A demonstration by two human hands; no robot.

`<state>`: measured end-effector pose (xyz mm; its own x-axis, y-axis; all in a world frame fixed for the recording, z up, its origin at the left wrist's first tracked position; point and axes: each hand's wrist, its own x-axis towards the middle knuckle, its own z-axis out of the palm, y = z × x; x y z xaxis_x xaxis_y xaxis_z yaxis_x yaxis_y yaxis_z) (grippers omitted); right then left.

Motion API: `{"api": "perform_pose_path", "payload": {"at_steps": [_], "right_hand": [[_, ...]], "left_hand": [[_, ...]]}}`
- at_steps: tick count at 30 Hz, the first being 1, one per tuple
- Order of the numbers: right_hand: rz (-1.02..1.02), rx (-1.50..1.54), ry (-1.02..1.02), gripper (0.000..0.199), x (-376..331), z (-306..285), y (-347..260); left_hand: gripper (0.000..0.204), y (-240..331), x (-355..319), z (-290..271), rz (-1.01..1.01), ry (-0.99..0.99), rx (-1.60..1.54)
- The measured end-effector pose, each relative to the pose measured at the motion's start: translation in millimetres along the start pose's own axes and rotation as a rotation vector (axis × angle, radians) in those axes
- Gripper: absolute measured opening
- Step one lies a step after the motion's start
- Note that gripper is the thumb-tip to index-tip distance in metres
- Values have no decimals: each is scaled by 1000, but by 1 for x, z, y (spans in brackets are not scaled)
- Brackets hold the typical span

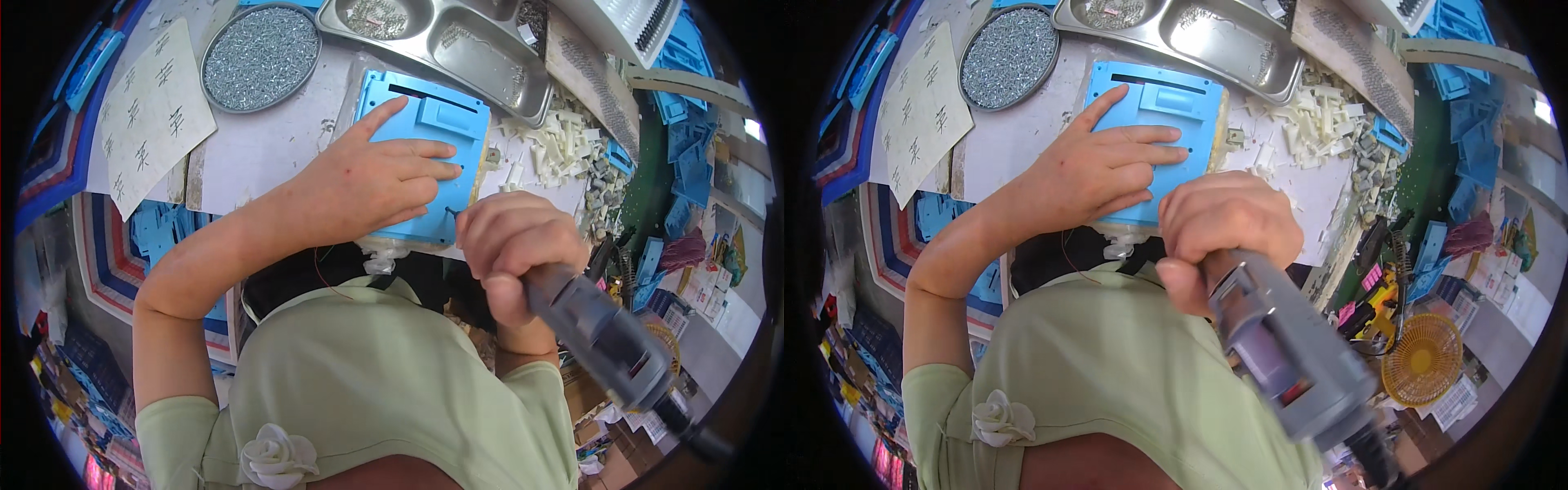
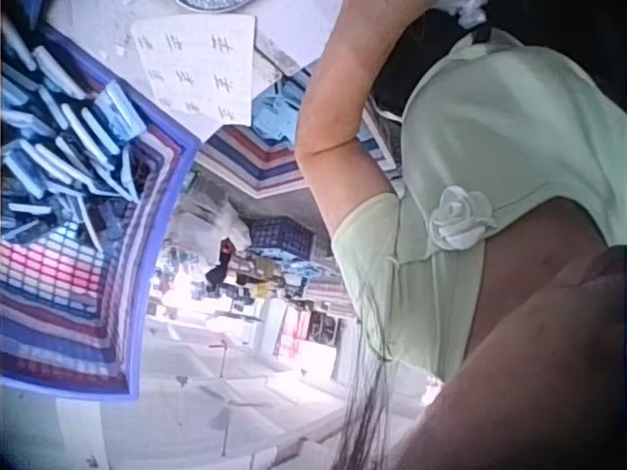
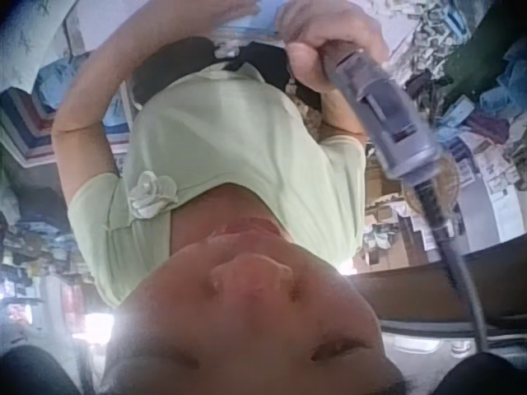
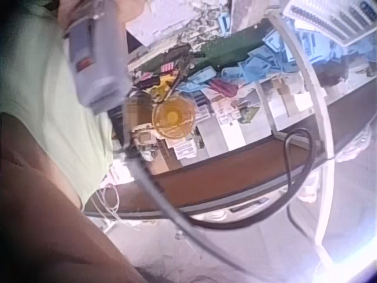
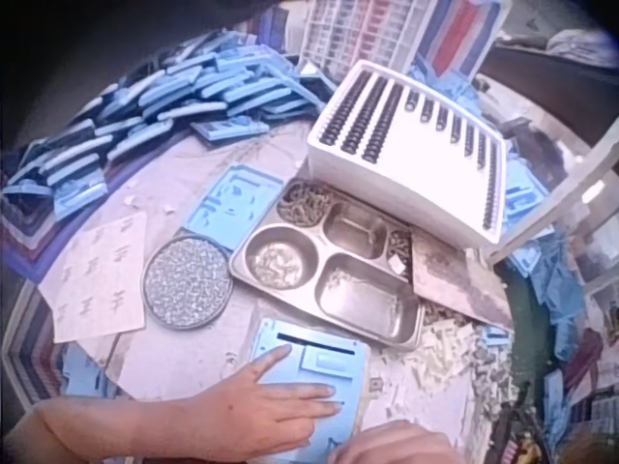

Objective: Assembling internal components and soldering wires inside a blue plastic electronic device casing.

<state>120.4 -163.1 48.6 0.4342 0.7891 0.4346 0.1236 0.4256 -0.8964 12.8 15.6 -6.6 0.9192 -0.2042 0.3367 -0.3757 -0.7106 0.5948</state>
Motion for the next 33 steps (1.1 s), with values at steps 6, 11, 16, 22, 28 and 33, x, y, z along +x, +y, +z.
{"api": "perform_pose_path", "payload": {"at_steps": [6, 11, 16, 22, 28, 33], "right_hand": [[-8, 123, -46, 34, 21, -18, -7], [33, 64, 41, 25, 27, -22, 8], [34, -3, -29, 22, 32, -23, 14], [-115, 188, 35, 27, 81, -55, 15], [-31, 124, -83, 22, 85, -53, 50], [-3, 160, -74, 19, 87, -60, 57]], "left_hand": [[21, 1, -3, 3, 12, 5, 35], [24, -3, 1, 1, -13, 4, 3], [22, 0, -1, 2, 4, -7, 30], [20, -2, 1, 0, -16, -10, 3], [21, -1, -2, 0, -34, -7, -30], [19, -2, 0, 2, -41, 13, -66]]}}
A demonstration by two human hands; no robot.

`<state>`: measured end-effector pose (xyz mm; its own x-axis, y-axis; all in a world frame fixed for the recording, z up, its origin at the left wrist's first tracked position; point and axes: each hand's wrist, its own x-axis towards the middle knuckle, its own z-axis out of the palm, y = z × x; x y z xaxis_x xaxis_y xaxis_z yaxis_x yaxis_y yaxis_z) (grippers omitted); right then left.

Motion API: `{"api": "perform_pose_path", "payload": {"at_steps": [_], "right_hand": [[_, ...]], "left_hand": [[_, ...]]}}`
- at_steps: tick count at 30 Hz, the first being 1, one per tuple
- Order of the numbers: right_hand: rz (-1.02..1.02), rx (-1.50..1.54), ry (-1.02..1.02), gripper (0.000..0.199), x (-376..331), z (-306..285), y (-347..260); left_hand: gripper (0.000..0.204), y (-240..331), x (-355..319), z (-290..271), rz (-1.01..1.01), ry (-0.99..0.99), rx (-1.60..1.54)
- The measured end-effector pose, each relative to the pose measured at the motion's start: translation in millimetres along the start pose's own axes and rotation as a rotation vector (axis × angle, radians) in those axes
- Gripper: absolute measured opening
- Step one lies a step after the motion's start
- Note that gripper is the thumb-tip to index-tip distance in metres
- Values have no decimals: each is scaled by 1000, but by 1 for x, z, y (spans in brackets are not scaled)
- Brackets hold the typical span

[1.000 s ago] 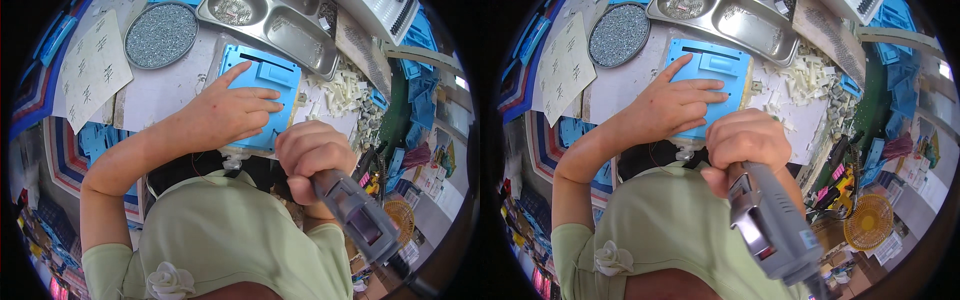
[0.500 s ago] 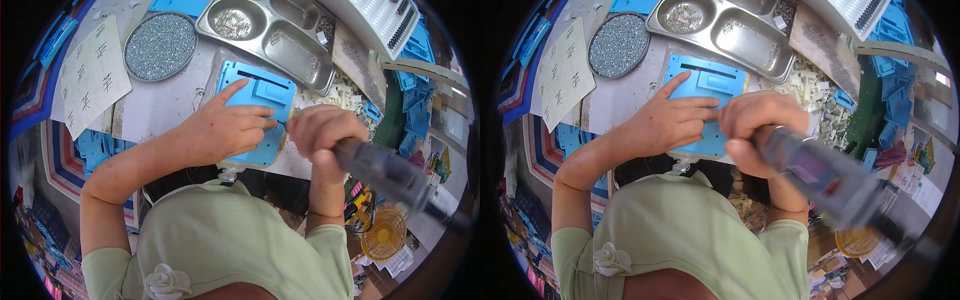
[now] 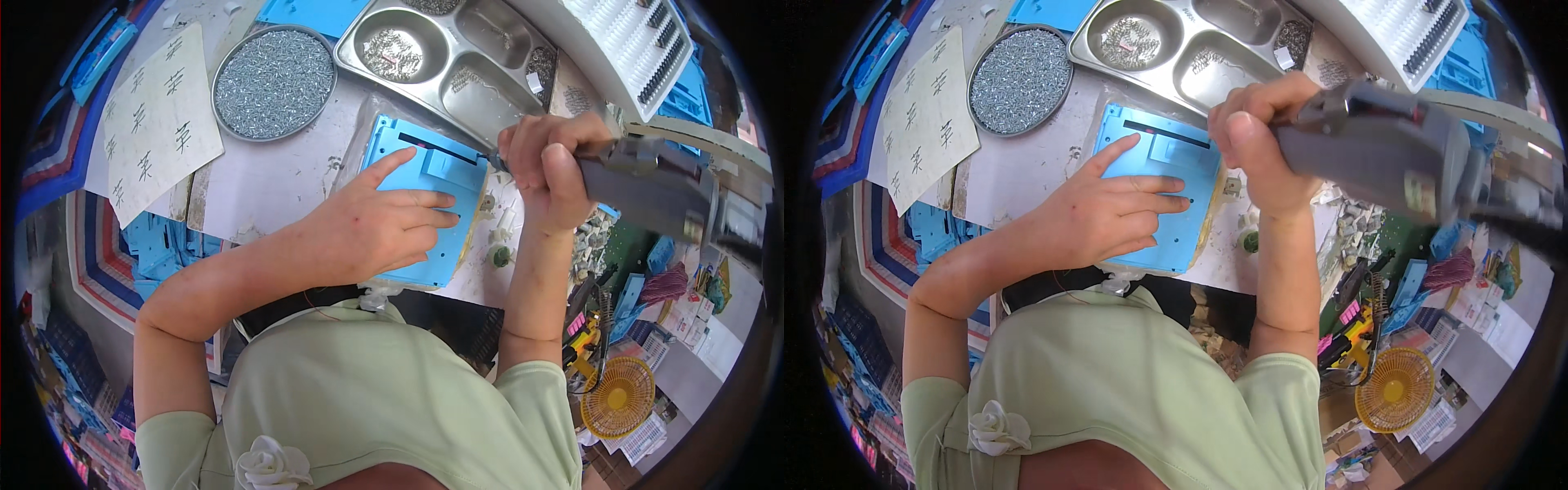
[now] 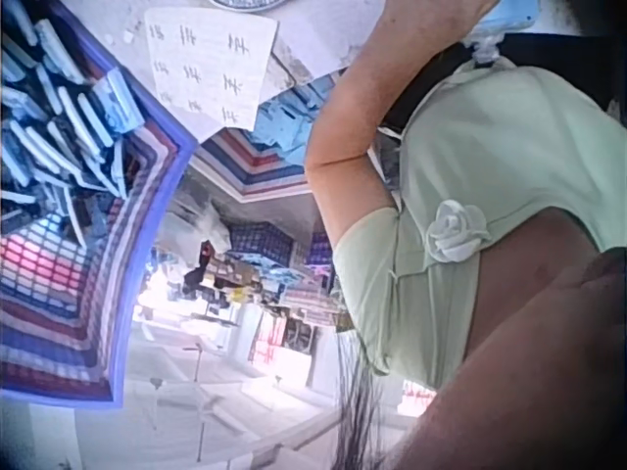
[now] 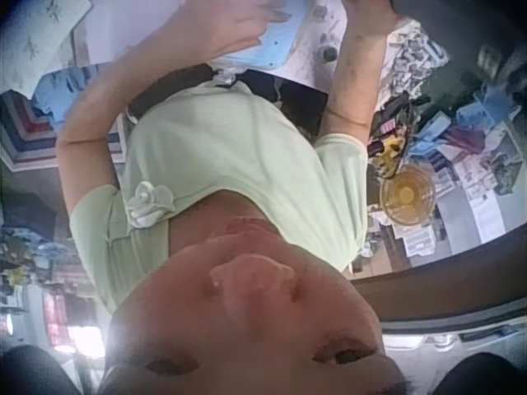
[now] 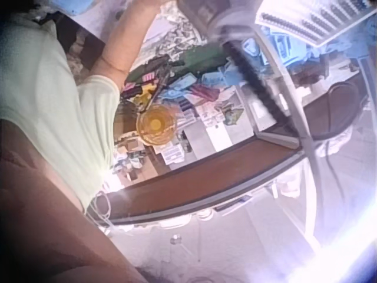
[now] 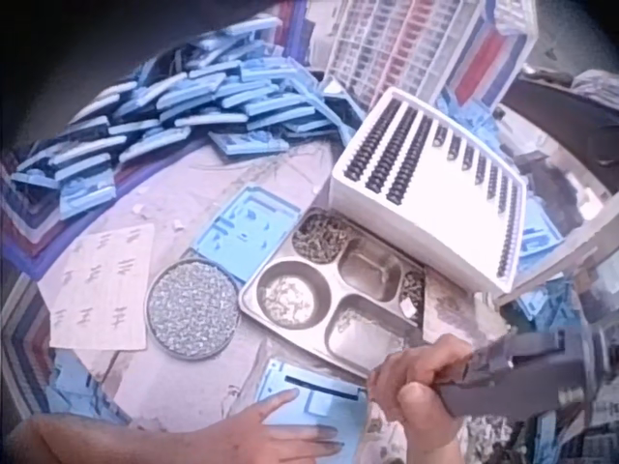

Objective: Assembling internal components and soldering wires inside a blue plastic electronic device casing.

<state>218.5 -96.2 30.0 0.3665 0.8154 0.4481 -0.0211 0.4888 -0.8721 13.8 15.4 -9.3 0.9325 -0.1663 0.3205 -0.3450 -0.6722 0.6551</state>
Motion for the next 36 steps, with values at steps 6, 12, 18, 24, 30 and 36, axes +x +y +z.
{"api": "perform_pose_path", "payload": {"at_steps": [6, 12, 18, 24, 30, 36], "right_hand": [[-5, -17, -16, 18, 14, 22, -56], [-9, 184, -205, 26, -6, 58, -60], [20, 153, -162, 25, -4, 76, -52], [21, 149, -188, 22, 4, 86, -39], [-26, 175, -114, 23, 22, 82, -29], [-131, 122, -61, 15, 48, 68, 21]], "left_hand": [[14, -4, -6, 2, -40, 118, -134], [16, 7, -20, -3, -189, 361, -81], [14, 8, -27, -10, -214, 400, -86], [15, 3, -36, -14, -207, 478, -21], [19, -21, -34, -47, -248, 593, 232], [8, -73, -58, -68, -565, 441, 715]]}}
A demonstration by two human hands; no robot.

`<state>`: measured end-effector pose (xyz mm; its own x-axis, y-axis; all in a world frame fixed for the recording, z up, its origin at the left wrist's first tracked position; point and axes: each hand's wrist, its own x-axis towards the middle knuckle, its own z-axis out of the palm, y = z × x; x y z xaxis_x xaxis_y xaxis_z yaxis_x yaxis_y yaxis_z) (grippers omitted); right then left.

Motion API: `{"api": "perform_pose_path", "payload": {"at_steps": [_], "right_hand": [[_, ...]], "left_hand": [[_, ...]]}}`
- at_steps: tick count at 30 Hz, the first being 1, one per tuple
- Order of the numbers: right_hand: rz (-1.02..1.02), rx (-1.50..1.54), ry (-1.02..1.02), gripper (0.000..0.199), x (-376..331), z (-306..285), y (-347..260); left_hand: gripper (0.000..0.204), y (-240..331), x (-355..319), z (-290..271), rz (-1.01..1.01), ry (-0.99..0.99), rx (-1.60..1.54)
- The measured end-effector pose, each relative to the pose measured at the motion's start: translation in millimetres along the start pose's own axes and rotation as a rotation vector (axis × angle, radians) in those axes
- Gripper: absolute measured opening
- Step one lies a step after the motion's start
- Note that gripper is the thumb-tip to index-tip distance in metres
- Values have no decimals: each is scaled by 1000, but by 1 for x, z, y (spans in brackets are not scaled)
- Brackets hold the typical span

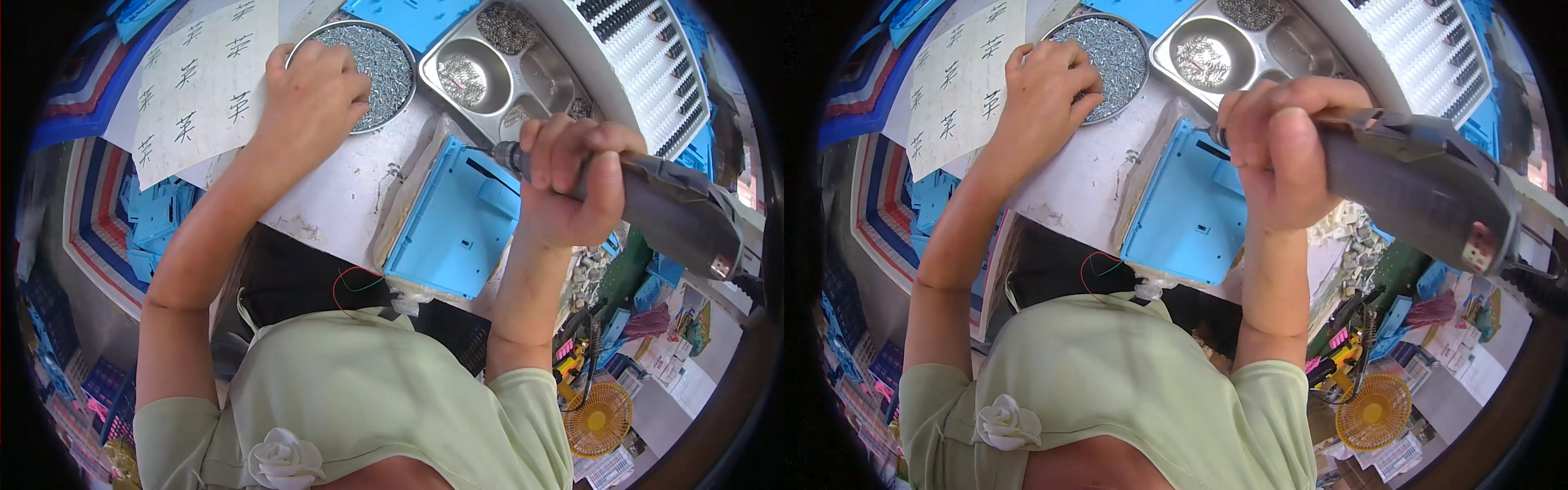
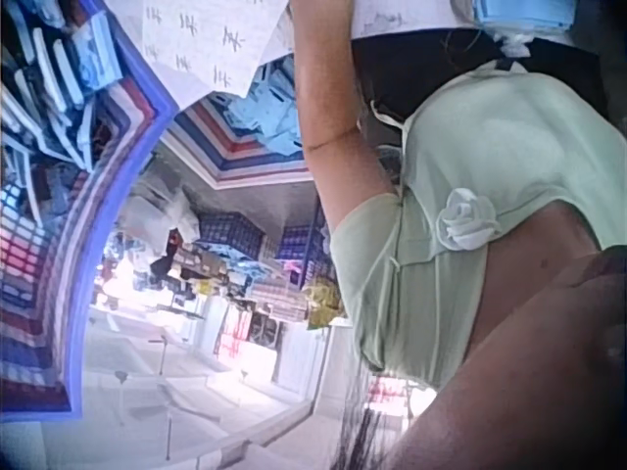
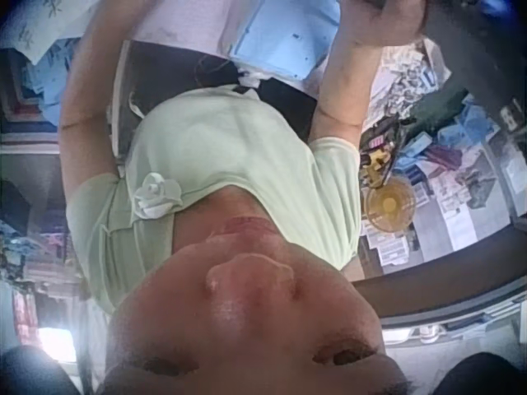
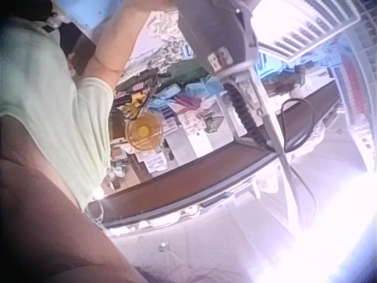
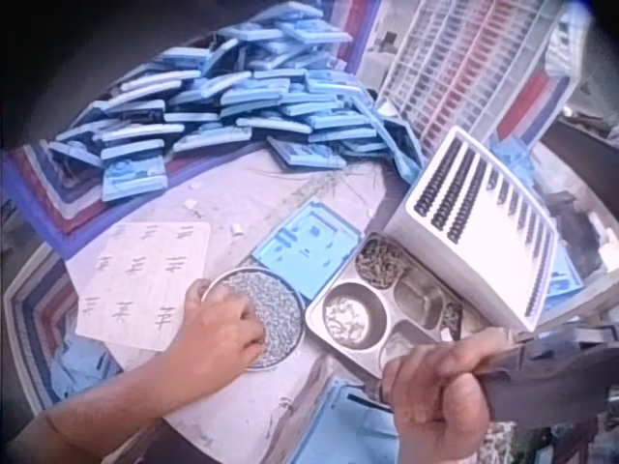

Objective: Assembling internal components and soldering wires inside a blue plastic electronic device casing.

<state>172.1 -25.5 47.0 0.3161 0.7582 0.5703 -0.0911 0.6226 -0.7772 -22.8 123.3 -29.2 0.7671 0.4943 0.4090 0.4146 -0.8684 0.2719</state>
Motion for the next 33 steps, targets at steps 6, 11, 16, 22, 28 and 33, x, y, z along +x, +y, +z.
{"api": "perform_pose_path", "payload": {"at_steps": [6, 11, 16, 22, 28, 33], "right_hand": [[39, 13, 19, 13, -4, 4, 15], [148, -176, 81, 9, -6, 11, 16], [238, -341, 123, 9, -6, 15, 12], [147, 27, -40, 13, -6, 14, -10], [198, -160, 79, 15, -27, 18, 7], [222, -57, 36, 24, -12, 23, -15]], "left_hand": [[7, -1, -2, 6, -16, 3, -78], [8, 2, 0, 13, -4, 35, 37], [10, -3, 5, 10, -39, -129, -86], [12, 13, -3, -11, 11, -49, -283], [9, 39, -27, -22, 119, -86, -452], [14, 59, -33, -22, 128, -45, -537]]}}
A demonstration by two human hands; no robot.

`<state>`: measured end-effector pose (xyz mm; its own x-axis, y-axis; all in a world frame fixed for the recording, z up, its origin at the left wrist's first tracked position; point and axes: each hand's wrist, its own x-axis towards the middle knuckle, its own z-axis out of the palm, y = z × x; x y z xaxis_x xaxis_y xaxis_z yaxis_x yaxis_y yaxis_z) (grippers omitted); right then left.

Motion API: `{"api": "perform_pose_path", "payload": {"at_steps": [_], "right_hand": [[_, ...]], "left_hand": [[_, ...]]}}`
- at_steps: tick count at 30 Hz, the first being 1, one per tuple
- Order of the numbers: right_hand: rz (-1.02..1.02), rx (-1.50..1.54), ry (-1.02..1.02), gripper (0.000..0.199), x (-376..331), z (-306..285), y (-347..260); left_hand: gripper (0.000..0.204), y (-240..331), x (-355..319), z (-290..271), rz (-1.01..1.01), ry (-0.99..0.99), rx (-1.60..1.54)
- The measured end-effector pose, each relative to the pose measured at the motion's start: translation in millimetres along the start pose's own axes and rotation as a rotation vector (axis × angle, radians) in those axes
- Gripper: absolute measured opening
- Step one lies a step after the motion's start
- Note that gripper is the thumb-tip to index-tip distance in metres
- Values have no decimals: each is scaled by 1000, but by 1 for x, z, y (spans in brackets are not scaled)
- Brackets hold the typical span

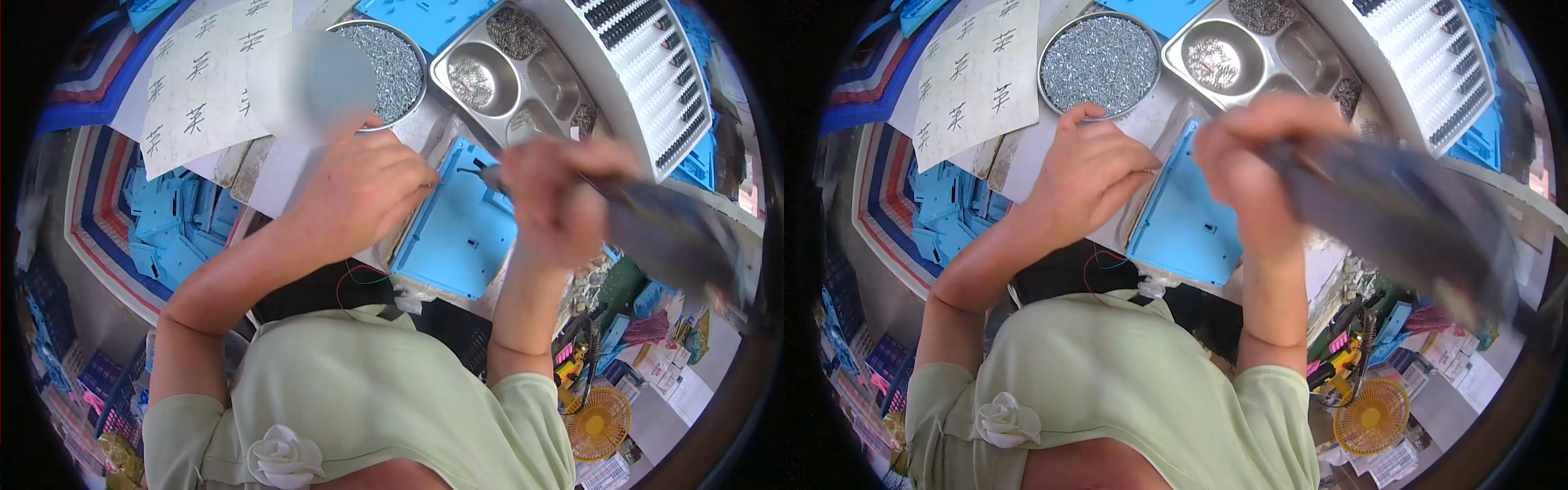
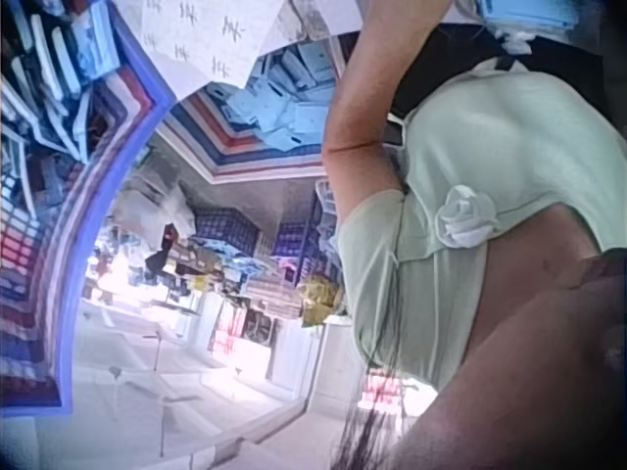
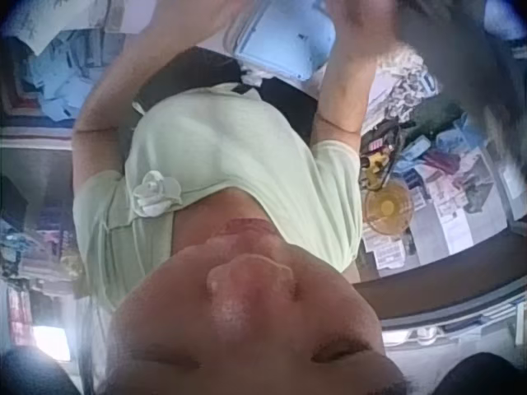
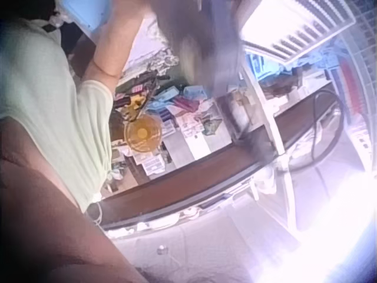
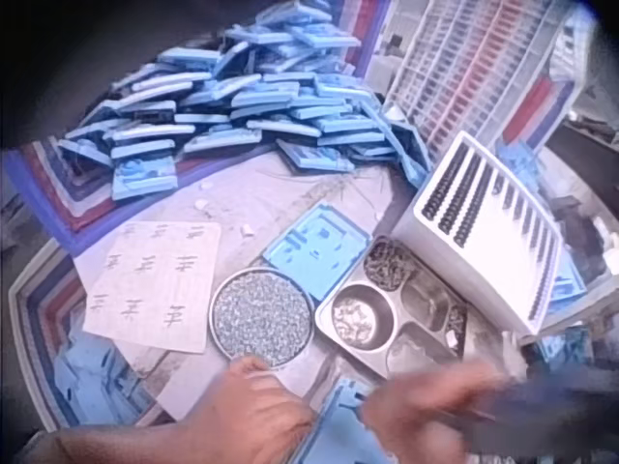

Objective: Assembling internal components and soldering wires inside a blue plastic electronic device casing.

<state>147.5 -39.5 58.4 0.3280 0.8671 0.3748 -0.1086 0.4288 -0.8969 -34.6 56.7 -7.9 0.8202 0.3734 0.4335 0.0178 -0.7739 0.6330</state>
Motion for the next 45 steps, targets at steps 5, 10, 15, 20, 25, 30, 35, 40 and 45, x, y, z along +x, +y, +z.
{"api": "perform_pose_path", "payload": {"at_steps": [5, 10, 15, 20, 25, 30, 35, 40, 45], "right_hand": [[-111, 72, -232, 26, -5, 12, -26], [-111, 60, -294, 26, -11, 11, -20], [-75, 72, -235, 26, -21, 18, -21], [50, 117, -100, 33, -39, 34, -25], [139, 93, -46, 27, -50, 43, -20], [143, -24, -75, 23, -52, 46, -12], [132, -56, -152, 18, -52, 46, -1], [214, -136, -151, 16, -46, 43, -15], [-52, 57, -272, 29, -40, 34, -39]], "left_hand": [[15, 5, 0, 3, 16, 59, -29], [18, 6, -8, 2, 21, 33, -59], [18, -1, -8, -4, 49, 77, -22], [16, -55, 18, -30, -130, 107, 490], [15, -67, 21, -19, -203, -32, 526], [16, -69, 20, -15, -195, -15, 501], [18, -78, 24, -5, -129, 93, 621], [17, -51, 1, -14, -30, -113, 317], [13, 18, -32, -19, 73, -164, -23]]}}
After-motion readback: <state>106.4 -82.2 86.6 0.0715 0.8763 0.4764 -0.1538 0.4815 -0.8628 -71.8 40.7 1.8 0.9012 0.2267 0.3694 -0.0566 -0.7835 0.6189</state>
